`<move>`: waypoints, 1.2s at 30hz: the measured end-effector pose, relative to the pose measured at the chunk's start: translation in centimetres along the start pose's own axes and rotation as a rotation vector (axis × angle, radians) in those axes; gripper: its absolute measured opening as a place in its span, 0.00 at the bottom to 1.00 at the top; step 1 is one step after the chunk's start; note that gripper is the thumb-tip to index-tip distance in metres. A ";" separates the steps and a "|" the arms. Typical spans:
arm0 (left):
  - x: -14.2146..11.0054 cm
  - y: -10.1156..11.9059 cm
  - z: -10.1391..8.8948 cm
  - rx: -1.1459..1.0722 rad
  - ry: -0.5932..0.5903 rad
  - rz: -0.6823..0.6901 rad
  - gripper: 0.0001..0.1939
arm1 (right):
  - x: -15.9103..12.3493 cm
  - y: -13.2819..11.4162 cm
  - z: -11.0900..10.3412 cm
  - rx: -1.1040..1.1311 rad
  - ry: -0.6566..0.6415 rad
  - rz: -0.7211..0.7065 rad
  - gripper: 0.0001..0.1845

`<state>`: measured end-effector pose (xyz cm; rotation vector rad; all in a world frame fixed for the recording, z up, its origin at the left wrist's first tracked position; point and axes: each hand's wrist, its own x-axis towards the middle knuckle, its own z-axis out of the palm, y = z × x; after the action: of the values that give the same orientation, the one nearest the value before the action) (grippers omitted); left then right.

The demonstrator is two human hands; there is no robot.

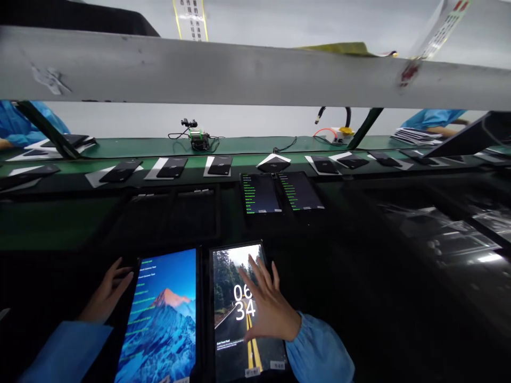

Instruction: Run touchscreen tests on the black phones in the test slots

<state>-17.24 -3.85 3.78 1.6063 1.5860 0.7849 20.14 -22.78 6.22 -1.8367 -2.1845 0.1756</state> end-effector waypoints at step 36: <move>-3.9 -2.6 1.7 -0.027 0.065 -0.201 0.32 | -0.3 -2.2 1.1 0.123 0.019 -0.014 0.32</move>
<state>-17.45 -7.93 1.01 1.3884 1.7447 0.7533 17.80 -23.39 5.73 -1.7486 -2.1233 0.2826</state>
